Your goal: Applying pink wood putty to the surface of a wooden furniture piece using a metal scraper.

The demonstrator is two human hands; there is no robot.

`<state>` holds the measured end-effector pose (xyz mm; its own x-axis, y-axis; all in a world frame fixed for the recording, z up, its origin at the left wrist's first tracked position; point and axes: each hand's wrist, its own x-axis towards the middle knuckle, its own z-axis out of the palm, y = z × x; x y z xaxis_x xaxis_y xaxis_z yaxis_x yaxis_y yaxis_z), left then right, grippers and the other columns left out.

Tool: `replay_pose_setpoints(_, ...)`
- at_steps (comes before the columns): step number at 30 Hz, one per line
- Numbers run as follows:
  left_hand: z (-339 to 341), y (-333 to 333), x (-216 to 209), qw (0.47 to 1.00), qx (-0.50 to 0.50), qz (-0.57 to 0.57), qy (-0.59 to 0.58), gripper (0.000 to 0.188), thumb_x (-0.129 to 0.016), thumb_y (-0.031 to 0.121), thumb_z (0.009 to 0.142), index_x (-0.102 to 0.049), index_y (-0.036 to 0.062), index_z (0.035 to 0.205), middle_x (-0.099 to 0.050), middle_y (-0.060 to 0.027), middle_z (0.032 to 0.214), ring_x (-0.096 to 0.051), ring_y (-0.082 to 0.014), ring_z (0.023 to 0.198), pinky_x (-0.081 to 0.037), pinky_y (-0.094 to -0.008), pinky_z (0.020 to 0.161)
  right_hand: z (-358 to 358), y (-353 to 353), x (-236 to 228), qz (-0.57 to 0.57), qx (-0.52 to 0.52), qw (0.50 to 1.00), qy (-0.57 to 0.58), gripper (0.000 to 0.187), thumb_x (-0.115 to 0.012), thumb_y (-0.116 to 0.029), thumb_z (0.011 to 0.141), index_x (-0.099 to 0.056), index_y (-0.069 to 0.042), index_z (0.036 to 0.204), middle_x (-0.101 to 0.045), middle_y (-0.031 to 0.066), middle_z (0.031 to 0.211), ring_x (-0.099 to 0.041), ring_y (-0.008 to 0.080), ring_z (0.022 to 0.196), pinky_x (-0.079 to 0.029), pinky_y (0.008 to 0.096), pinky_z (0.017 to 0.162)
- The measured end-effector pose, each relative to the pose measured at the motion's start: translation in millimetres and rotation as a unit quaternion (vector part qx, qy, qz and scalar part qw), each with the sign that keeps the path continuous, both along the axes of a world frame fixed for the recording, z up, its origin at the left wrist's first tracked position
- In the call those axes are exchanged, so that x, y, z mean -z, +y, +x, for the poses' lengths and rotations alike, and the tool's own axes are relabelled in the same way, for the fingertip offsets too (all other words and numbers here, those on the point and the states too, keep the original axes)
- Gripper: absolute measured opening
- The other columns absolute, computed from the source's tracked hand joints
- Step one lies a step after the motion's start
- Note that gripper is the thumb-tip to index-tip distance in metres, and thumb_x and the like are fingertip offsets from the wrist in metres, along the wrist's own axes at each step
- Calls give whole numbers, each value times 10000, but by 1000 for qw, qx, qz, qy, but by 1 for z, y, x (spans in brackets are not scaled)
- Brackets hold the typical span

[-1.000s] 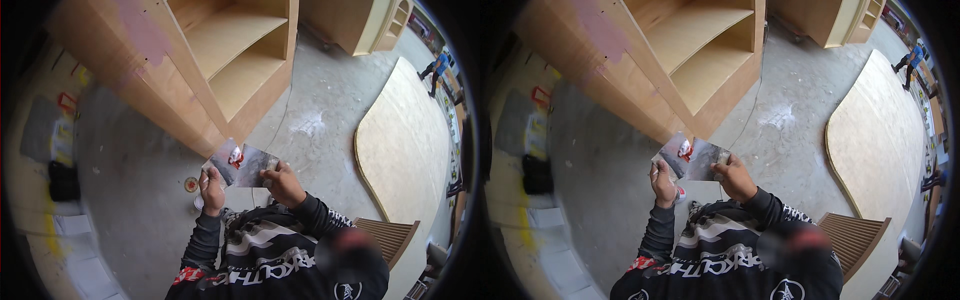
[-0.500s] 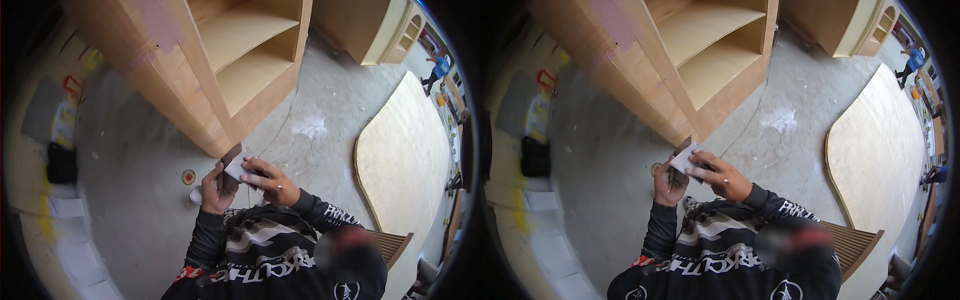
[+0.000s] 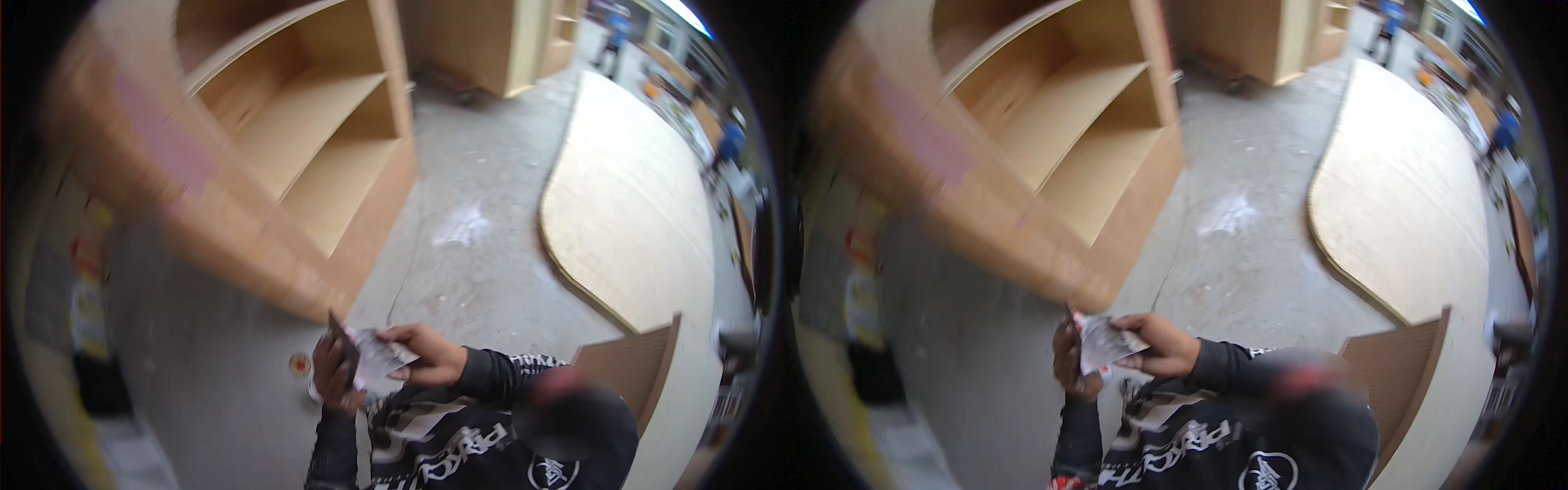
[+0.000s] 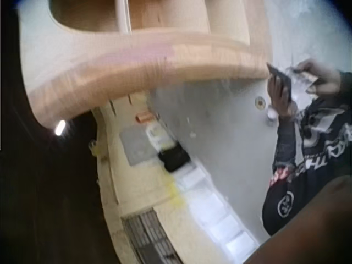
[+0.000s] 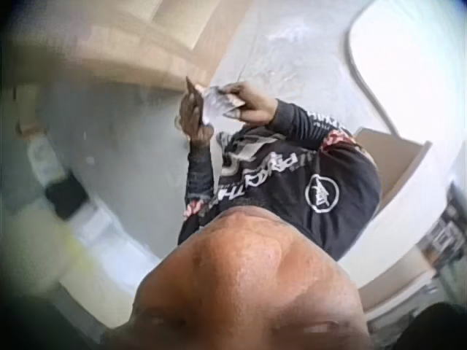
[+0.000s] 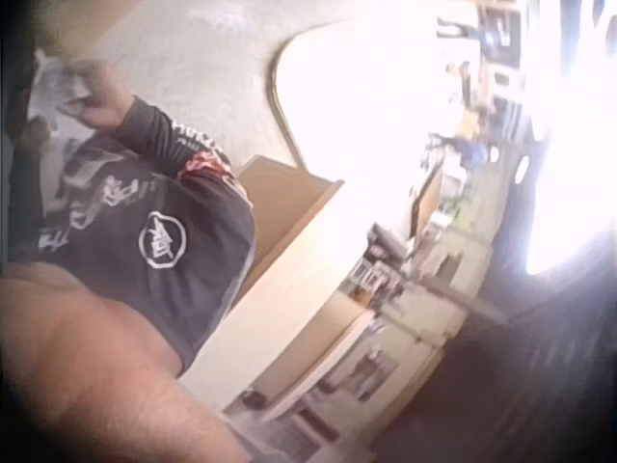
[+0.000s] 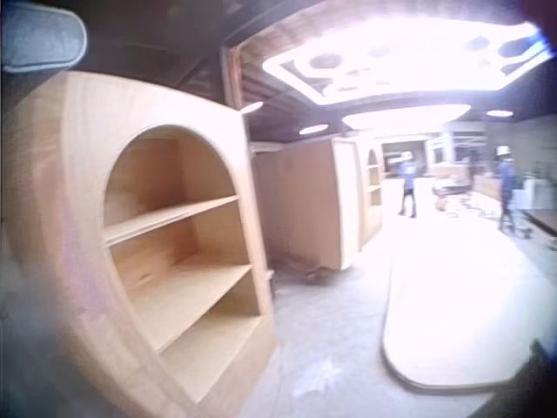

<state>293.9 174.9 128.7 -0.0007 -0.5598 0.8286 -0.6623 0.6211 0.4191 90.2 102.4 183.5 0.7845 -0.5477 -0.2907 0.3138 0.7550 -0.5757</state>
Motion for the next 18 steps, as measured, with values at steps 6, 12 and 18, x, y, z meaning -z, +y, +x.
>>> replay_pose_setpoints(6,21,25,-18,969,94,63,-220,298,-482,217,968,-631,125,1210,-679,-157,1149,-634,-370,1118,-434,-543,993,-29,-24,-26,262,52,947,-179,250,-507,-206,1001,-569,-25,1161,-669,102,1084,-678,203,981,-572,347,854)
replay_pose_setpoints(12,-11,16,-1,670,52,277,687,344,-549,187,931,-563,-20,1205,-653,-98,1075,-638,-204,922,-514,-371,847,-20,-15,-34,-613,53,788,-32,489,-530,20,934,-470,-89,1406,-543,176,1323,-490,328,1307,-406,425,1073)
replay_pose_setpoints(18,-16,13,-4,807,47,267,525,288,-563,185,922,-598,-12,1130,-680,-93,970,-671,-208,830,-538,-344,732,3,-14,4,-782,77,616,-46,647,-539,119,826,-476,-124,1423,-482,225,1371,-425,421,1335,-396,462,1078)
